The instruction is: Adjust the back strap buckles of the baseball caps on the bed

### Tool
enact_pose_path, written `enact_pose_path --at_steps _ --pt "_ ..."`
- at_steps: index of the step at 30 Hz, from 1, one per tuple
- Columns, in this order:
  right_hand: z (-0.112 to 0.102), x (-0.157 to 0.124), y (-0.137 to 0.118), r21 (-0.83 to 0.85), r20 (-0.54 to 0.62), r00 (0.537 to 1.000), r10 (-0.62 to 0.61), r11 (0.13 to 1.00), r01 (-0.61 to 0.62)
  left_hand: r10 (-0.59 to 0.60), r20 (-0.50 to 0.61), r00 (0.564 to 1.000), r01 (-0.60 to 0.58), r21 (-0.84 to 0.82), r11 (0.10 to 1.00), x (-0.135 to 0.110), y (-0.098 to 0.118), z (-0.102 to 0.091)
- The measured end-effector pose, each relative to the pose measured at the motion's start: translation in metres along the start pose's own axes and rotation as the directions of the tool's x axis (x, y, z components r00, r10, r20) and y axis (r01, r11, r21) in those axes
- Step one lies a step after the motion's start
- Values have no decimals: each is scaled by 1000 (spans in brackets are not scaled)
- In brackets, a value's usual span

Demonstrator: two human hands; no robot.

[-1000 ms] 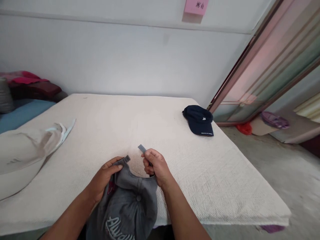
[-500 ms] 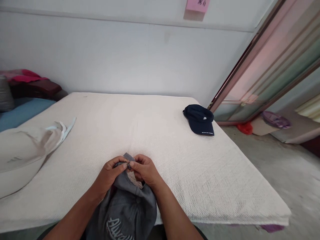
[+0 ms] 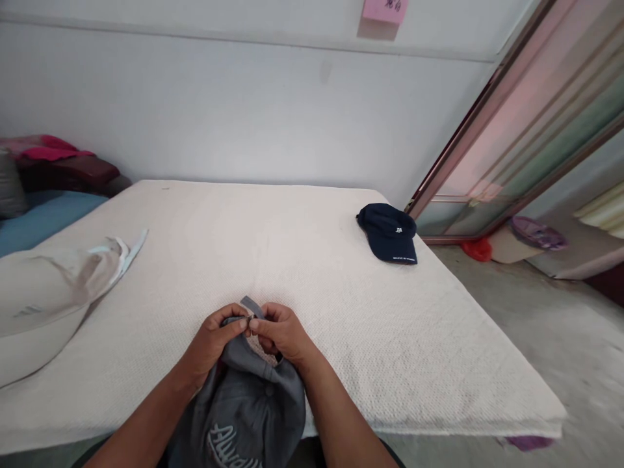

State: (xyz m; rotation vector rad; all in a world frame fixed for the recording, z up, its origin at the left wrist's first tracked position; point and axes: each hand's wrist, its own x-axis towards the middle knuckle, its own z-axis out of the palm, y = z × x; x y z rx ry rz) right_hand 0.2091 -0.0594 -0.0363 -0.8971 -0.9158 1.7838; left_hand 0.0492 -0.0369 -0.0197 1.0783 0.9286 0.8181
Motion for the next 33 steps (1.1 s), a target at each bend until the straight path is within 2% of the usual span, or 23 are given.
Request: enact_pose_path --at_steps 3,6,10,13,15,19,23,29,33 --pt "1 0 0 -1 15 1000 -12 1000 12 -52 6 999 52 -73 996 0 -1 0" --pt "3 1 1 17 -63 997 -53 998 54 -79 31 996 82 -119 989 -2 0 -1" --pt "7 3 3 24 -133 987 -87 996 91 -54 35 998 55 -41 998 -4 3 -1" --pt "7 3 2 17 -91 993 -81 996 83 -36 16 999 36 21 999 -4 4 -2" --pt "5 1 0 29 -67 993 -92 995 94 -69 38 997 71 -51 996 -4 4 -4" --pt "1 -1 -7 61 -122 988 -94 993 102 -176 62 982 186 -239 953 -4 1 -9" --pt "1 -2 -10 63 -104 993 -58 996 65 -191 62 980 200 -332 922 -5 -1 -13" --pt "6 -4 -5 24 -67 997 23 999 -21 -174 88 981 194 -334 922 -6 2 -11" --pt "6 -5 -4 22 -33 999 37 999 -36 -177 90 980 197 -356 913 -5 4 -9"
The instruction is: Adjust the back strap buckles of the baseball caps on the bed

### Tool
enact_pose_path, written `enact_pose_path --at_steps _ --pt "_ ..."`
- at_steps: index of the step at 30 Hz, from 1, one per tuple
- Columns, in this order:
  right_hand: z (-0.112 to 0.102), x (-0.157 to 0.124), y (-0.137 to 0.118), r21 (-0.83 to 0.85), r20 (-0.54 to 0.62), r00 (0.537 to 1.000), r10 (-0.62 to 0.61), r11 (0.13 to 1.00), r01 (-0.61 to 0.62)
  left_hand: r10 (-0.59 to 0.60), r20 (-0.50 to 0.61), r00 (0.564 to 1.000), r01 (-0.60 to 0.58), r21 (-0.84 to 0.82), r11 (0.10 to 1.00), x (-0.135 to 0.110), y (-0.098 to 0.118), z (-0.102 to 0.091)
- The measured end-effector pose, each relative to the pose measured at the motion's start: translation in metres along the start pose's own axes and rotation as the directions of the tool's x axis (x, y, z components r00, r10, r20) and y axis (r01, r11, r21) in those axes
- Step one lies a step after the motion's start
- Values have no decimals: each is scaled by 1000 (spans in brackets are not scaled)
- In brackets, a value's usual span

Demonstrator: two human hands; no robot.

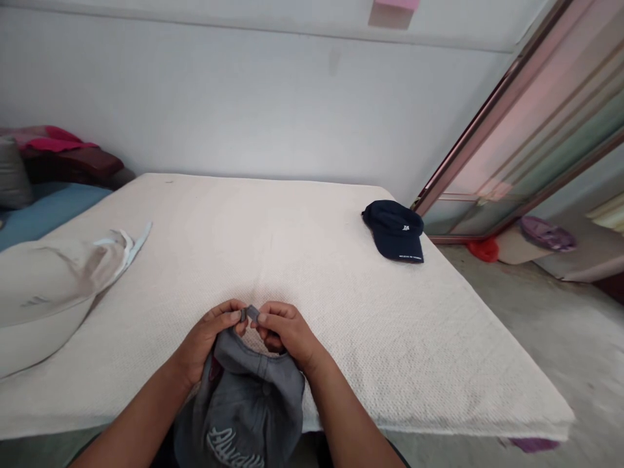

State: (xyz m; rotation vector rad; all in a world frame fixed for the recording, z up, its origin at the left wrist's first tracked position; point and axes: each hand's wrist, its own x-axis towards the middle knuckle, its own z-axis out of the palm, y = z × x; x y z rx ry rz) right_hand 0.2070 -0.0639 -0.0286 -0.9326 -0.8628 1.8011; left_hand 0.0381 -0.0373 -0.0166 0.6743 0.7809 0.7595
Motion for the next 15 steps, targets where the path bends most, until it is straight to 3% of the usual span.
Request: enact_pose_path --at_steps 8,15 --pt "-3 5 5 -1 9 1000 -21 1000 21 -26 -67 997 27 18 999 -1 1 1" --pt "-3 3 6 -124 -36 995 -95 988 90 -22 -35 999 23 13 1000 -1 -3 2"
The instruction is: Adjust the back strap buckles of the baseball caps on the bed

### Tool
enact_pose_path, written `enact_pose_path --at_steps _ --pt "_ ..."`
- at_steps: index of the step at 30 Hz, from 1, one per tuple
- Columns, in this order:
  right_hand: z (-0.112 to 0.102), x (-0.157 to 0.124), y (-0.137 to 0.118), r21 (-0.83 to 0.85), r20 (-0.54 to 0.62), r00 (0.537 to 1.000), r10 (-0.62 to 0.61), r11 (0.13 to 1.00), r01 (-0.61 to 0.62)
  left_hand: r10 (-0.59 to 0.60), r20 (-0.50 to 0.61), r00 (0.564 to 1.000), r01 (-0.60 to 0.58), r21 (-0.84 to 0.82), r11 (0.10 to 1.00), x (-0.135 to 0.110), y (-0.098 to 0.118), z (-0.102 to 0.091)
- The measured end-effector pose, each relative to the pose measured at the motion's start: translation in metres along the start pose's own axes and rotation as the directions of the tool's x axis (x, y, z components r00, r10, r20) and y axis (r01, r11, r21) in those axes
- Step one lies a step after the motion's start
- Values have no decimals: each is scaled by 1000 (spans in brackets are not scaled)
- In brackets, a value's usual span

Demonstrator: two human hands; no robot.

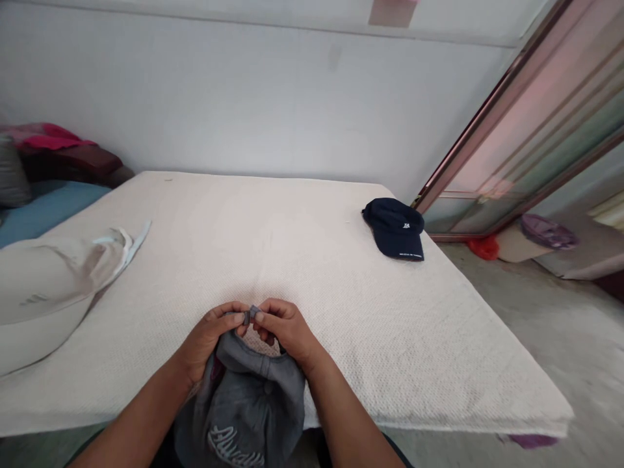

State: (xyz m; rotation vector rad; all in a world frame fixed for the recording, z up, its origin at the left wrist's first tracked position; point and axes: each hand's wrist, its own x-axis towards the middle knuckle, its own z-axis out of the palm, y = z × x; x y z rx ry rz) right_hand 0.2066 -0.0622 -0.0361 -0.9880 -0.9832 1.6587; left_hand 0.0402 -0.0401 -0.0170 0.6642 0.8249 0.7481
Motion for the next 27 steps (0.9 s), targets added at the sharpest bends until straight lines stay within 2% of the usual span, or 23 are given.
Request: enact_pose_path --at_steps 6,10,15,27 --pt "1 -1 -2 23 25 999 41 999 -41 15 15 1000 -15 -10 1000 2 -4 -2" --pt "2 -3 0 90 75 995 71 993 -78 20 41 999 -19 -36 999 1 -4 0" --pt "2 -4 2 160 84 993 85 982 -98 9 57 998 -6 -46 999 0 -5 0" --pt "0 -7 -1 110 136 984 116 985 -132 -31 58 998 34 -58 998 -2 -2 3"
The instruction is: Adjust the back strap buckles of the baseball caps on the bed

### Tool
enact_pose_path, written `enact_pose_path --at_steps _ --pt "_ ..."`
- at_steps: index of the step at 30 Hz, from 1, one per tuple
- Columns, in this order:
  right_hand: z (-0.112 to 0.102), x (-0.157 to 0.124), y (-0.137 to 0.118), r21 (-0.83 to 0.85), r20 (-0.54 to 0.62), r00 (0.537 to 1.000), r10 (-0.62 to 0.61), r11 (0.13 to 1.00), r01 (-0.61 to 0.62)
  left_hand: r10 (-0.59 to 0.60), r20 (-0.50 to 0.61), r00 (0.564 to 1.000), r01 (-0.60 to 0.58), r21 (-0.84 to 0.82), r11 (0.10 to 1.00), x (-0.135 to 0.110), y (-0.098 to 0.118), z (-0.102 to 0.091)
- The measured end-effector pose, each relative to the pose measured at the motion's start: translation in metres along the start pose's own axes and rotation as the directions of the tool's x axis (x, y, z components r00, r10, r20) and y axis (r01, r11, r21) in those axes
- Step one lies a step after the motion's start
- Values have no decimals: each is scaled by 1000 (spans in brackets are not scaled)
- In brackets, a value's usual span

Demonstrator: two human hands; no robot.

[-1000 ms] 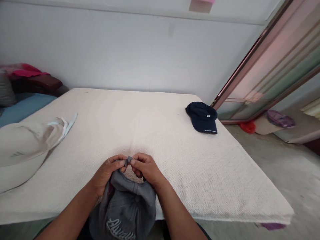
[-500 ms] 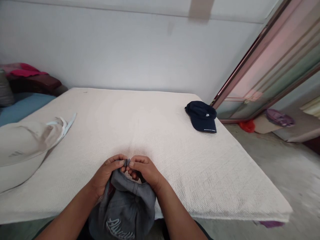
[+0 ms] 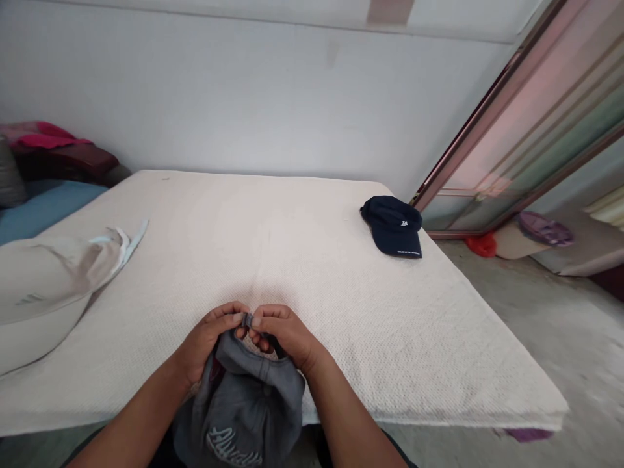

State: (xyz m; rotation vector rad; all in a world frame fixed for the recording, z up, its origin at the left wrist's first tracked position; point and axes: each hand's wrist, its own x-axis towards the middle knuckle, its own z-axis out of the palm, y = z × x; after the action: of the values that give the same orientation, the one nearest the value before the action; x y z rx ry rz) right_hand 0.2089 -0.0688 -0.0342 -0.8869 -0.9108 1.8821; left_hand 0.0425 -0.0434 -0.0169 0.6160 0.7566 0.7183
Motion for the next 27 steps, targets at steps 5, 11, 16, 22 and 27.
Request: enact_pose_path --at_steps 5,11,16,22,27 --pt "-2 0 -1 -30 -6 1000 31 999 -31 -18 -7 1000 18 26 1000 -1 -2 -3" --pt "1 -1 -4 -76 -40 999 9 997 -12 22 -3 1000 -21 69 997 0 -5 -6" --pt "0 0 -2 -22 -46 999 25 999 -26 31 15 999 -33 106 994 0 -4 -7" --pt "-4 -3 -3 -73 6 999 34 997 -34 75 53 996 -84 179 980 -1 -4 -5" --pt "-2 -3 -2 -56 27 999 45 997 -43 59 45 997 -64 115 991 -1 -4 -3"
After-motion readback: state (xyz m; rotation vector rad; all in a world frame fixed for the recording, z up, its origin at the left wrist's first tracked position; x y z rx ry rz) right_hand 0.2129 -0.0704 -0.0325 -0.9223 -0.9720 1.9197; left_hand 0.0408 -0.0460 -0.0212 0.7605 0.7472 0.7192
